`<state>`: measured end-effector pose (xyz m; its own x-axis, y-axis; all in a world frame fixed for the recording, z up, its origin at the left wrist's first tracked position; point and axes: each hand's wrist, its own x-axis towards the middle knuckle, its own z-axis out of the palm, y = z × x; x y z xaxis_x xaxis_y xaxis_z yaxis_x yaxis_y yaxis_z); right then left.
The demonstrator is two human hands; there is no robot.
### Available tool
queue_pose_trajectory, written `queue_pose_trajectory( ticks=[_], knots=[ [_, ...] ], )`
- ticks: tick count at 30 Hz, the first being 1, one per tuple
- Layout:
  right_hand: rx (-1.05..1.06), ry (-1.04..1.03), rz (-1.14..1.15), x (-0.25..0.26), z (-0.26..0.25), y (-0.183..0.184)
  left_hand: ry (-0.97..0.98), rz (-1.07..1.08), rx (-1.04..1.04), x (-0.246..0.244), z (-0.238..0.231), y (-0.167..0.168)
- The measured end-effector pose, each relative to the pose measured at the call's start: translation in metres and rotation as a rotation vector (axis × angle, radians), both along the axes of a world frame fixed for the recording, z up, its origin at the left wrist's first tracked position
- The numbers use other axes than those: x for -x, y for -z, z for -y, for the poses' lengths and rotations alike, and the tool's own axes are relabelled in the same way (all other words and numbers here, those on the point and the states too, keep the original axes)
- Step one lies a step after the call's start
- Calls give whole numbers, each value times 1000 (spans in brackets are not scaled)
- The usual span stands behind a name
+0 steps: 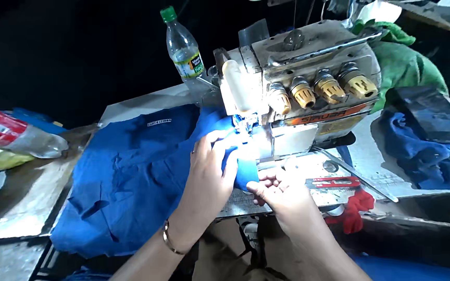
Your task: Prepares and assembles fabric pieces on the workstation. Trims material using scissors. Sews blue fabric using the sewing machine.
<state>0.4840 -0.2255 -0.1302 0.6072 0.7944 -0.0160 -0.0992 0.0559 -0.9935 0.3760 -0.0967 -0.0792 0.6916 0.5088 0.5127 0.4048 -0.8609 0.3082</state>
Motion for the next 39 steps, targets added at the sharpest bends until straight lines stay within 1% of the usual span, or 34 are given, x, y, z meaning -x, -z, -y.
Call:
queue_pose_trajectory(
  ticks=[2,4,5,7,10,12,14,18,21,23,27,29,32,34,39],
  knots=[
    [3,-40,-27,-3,1,0,41,60,-37,8,3,14],
    [21,-63,-11,-5,2,0,131,112,-53,15,6,24],
    [27,-71,-3,-5,3,1,187,108,-59,19,7,27],
    [30,-67,-8,-5,4,1,269,29,-125,23,12,33],
    [10,-42,-25,-4,7,0,282,-87,-280,21,13,45],
    [0,-21,-45,-3,8,-3,263,-85,-336,21,9,50],
    [11,9,-47,-1,10,-7,257,-24,-344,25,4,51],
    [29,52,0,1,14,-8,287,1,-331,41,2,53],
    [62,74,66,0,11,-10,295,4,-296,43,2,44],
    [77,110,166,-4,1,-12,280,4,-242,38,-3,33],
    [64,182,382,-13,-25,-23,161,-113,-121,18,-23,3],
    [48,205,468,-14,-30,-25,135,-147,-73,8,-36,-7],
    [49,230,497,-14,-33,-24,135,-171,-62,-2,-53,-13],
    [71,246,470,-13,-33,-22,115,-209,-49,-6,-60,-12],
    [80,303,523,-8,-35,-19,18,-342,17,0,-48,-22]
  ],
)
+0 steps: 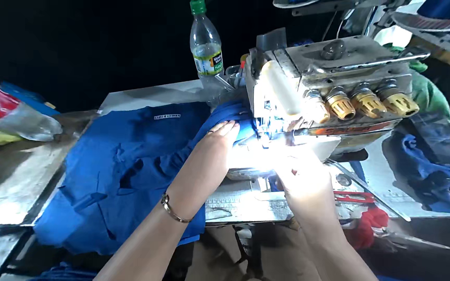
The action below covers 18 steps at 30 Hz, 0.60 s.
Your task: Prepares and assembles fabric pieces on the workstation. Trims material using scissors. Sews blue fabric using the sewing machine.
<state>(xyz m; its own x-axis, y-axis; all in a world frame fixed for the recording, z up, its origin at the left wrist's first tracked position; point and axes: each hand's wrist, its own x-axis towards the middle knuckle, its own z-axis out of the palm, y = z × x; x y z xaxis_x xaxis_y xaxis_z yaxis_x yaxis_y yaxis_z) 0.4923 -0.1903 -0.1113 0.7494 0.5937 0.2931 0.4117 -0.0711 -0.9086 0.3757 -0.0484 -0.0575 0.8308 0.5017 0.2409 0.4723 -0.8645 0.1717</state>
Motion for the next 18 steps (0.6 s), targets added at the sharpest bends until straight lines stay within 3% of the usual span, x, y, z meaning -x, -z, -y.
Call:
queue_pose_trajectory(
  ticks=[4,10,14,18],
  knots=[
    [-15,-10,-24,13,7,5,-149,-125,33,22,24,1],
    [19,-183,-73,34,14,13,-286,-44,166,48,94,14],
    [63,-212,-166,30,20,13,-182,29,380,34,135,18],
    [84,-97,-188,0,27,14,-98,277,319,21,138,32]
  ],
)
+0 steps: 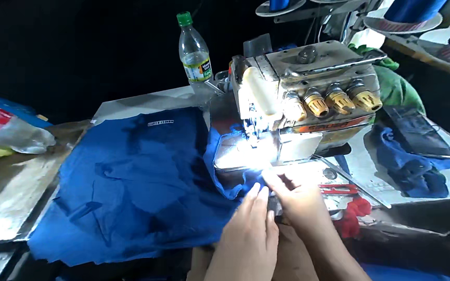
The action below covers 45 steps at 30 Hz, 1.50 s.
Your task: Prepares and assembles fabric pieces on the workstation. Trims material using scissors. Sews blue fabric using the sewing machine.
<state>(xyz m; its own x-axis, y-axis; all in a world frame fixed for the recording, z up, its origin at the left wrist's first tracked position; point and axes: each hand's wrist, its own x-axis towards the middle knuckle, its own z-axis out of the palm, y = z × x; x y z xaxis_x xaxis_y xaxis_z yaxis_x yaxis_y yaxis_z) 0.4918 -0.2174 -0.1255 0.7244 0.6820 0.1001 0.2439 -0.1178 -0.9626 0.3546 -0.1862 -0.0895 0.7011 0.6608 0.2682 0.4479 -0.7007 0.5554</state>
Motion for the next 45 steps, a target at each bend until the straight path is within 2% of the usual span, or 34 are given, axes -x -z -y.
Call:
queue_pose_trajectory(
  ticks=[3,6,12,14,15,17,20,22,24,27,30,32,36,41,45],
  knots=[
    [19,66,128,-21,0,0,-97,49,-241,1,-31,-7],
    [-5,58,204,-25,-6,5,-155,31,-338,-8,-67,-20],
    [-75,130,135,-15,-10,10,-118,-85,-300,-42,-122,-26],
    [-205,45,147,-15,1,13,-118,-85,-280,-53,-136,-25],
    [-214,2,226,-18,9,13,-114,-90,-299,-57,-141,-26],
    [-102,-22,499,-32,28,14,-103,-160,-376,-64,-148,-29],
    [177,-30,881,-68,64,20,-136,-274,-419,-64,-164,-35],
    [353,-75,962,-90,88,25,-168,-299,-431,-51,-177,-40],
    [408,-104,978,-104,103,33,-191,-300,-438,-29,-188,-39],
    [375,-113,989,-108,108,34,-157,-228,-288,-4,-183,-33],
    [529,-247,849,-96,103,-7,-103,-26,-8,13,-155,-39],
    [550,-280,943,-106,105,-10,-76,44,106,21,-144,-40],
    [441,-263,1066,-102,101,-33,-49,3,-15,26,-126,-36],
    [141,-61,1039,-34,40,-53,-55,-18,-49,22,-109,-39],
    [165,-8,1135,-10,-11,-49,-44,0,-80,19,-102,-38]
  ],
)
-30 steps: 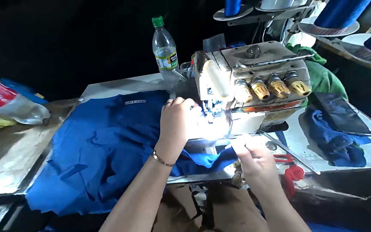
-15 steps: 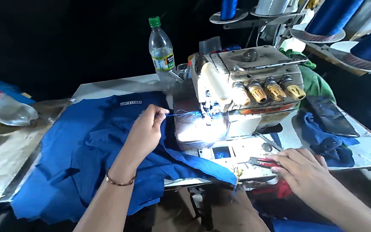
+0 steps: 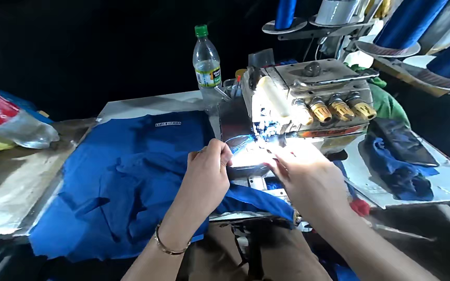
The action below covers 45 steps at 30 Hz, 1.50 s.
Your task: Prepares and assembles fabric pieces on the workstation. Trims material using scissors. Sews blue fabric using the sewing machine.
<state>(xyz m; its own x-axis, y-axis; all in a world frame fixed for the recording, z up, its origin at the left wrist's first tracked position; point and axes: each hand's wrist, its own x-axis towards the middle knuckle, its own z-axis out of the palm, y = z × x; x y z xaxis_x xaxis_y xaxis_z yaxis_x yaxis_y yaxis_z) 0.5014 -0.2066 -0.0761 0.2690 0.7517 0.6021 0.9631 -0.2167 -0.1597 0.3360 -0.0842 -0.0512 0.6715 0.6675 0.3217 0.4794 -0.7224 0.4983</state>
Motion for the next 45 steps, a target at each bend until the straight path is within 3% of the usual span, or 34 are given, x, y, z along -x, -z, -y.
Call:
queue_pose_trajectory(
  ticks=[7,11,14,16,18,21,25,30,39,45],
  knots=[
    [-46,3,64,8,-23,2,44,-3,-35,3,1,7],
    [-50,-53,-105,-3,-4,-8,63,54,-43,31,-8,-4],
    [-27,4,-205,-37,48,-3,-195,-11,17,83,-25,3],
    [30,106,-175,-64,86,16,-388,-30,-60,116,-37,30],
    [106,182,-202,-83,114,39,-436,31,-55,127,-43,47],
    [145,206,-287,-84,126,65,-332,102,-67,133,-38,62],
    [97,169,-284,-71,101,83,-84,204,-149,108,-18,71],
    [116,151,-343,-69,91,84,190,138,-138,79,-9,77],
    [194,200,-285,-65,93,84,204,-82,-158,65,-10,92],
    [211,230,-256,-61,84,83,184,-97,-175,60,-10,94]
  ],
)
